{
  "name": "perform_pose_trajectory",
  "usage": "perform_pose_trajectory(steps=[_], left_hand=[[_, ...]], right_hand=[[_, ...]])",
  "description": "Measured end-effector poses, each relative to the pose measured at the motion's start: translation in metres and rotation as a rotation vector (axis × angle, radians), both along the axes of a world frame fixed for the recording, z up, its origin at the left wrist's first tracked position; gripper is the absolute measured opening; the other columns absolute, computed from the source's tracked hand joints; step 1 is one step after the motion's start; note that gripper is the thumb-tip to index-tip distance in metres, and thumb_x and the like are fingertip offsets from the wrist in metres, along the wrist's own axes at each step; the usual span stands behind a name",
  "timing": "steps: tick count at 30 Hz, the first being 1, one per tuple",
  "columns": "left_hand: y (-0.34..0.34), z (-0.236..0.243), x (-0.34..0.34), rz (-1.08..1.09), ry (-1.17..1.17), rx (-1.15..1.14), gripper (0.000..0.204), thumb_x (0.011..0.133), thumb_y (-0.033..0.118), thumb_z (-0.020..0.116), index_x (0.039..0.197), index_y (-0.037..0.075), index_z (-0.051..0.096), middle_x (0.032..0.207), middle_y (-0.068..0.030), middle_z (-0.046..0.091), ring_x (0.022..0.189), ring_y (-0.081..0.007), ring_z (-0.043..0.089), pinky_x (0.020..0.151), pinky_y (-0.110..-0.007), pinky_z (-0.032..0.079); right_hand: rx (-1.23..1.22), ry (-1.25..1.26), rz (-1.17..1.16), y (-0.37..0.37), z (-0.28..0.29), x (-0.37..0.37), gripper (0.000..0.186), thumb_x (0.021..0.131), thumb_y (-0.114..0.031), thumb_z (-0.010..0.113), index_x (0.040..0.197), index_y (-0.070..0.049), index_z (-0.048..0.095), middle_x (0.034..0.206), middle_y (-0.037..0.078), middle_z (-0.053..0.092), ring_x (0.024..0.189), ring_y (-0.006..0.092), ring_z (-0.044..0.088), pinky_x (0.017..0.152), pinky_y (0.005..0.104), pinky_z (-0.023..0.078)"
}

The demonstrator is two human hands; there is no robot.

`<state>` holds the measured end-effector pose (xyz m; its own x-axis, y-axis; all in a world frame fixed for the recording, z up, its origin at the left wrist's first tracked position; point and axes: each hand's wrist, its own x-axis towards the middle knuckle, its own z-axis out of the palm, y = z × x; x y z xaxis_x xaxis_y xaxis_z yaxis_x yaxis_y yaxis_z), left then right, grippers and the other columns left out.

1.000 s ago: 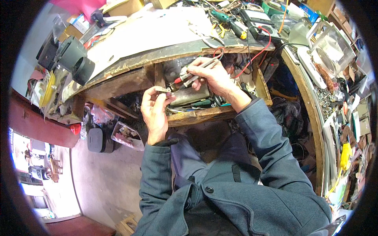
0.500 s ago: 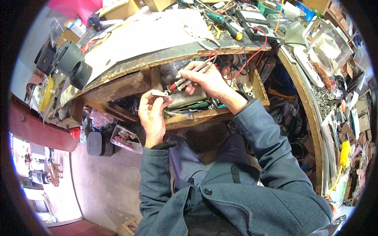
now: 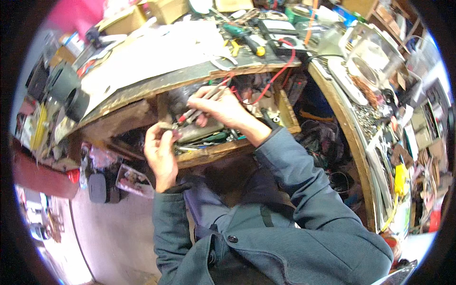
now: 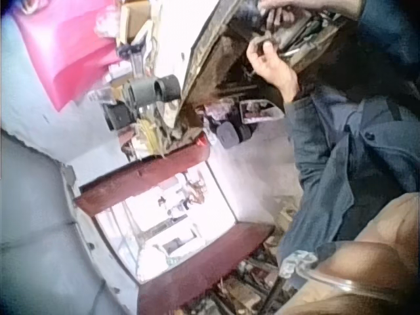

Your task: The person works at a cluttered workbench, using a soldering iron and pliers to manipulate small electronic components and wires. They repeatedly heat and adjust connections on a small device, occasionally retrieving additional items from a drawer.

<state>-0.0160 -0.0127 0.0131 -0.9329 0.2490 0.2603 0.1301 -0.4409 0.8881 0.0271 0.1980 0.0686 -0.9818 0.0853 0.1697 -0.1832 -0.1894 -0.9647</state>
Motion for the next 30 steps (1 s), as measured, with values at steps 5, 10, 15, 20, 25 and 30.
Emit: perform_pose_trajectory(steps=[5,10,15,20,25,30], left_hand=[[-0.0009,-0.0037,0.0035,0.033,0.025,-0.02,0.022,0.094,-0.003,0.062,0.116,0.0,0.06,0.105,-0.0072,0.066,0.09,-0.0165,0.067,0.082,-0.036,0.062],[0.0006,-0.0012,0.0029,0.04,-0.006,-0.057,0.024,0.093,-0.004,0.064,0.116,-0.001,0.06,0.103,-0.0076,0.068,0.085,-0.0164,0.069,0.079,-0.033,0.061],[0.0012,-0.0023,0.003,0.064,0.008,-0.081,0.024,0.093,-0.004,0.064,0.117,-0.001,0.06,0.103,-0.0083,0.069,0.083,-0.0166,0.069,0.077,-0.033,0.061],[-0.0005,-0.0069,0.0008,0.107,0.052,-0.135,0.024,0.093,-0.003,0.065,0.117,-0.001,0.061,0.103,-0.0083,0.069,0.082,-0.0158,0.068,0.078,-0.031,0.059],[0.0024,-0.0036,0.0027,0.121,0.058,-0.127,0.027,0.093,-0.001,0.066,0.12,-0.002,0.06,0.108,-0.009,0.067,0.086,-0.0162,0.067,0.078,-0.03,0.058],[0.003,-0.0026,0.0029,0.097,0.046,-0.116,0.025,0.094,0.0,0.066,0.118,-0.002,0.06,0.104,-0.0084,0.069,0.081,-0.0158,0.068,0.077,-0.029,0.057]], right_hand=[[0.0,-0.019,-0.021,-0.0027,-0.0031,-0.0005,0.02,0.095,-0.021,0.073,0.093,-0.001,0.07,0.078,0.009,0.073,0.059,0.0126,0.068,0.054,0.0268,0.056],[0.042,-0.039,-0.018,-0.0035,0.0024,0.0008,0.024,0.096,-0.026,0.074,0.092,-0.002,0.069,0.077,0.005,0.071,0.058,0.0102,0.066,0.054,0.0241,0.054],[0.047,-0.051,-0.028,-0.0042,0.0006,0.0002,0.025,0.096,-0.027,0.074,0.091,-0.003,0.069,0.077,0.005,0.071,0.058,0.0103,0.065,0.054,0.0243,0.054],[0.02,-0.053,0.005,-0.0022,-0.0046,-0.0013,0.021,0.095,-0.021,0.074,0.094,-0.001,0.068,0.08,0.009,0.073,0.058,0.0125,0.067,0.053,0.0264,0.056],[0.068,-0.043,-0.006,-0.0041,0.0013,0.0009,0.019,0.095,-0.023,0.073,0.092,-0.005,0.07,0.074,0.005,0.071,0.058,0.0109,0.066,0.054,0.0257,0.054],[0.045,-0.033,0.01,0.0002,-0.0017,0.0,0.021,0.096,-0.023,0.074,0.096,-0.003,0.07,0.074,0.005,0.07,0.058,0.0116,0.067,0.054,0.0261,0.055]])
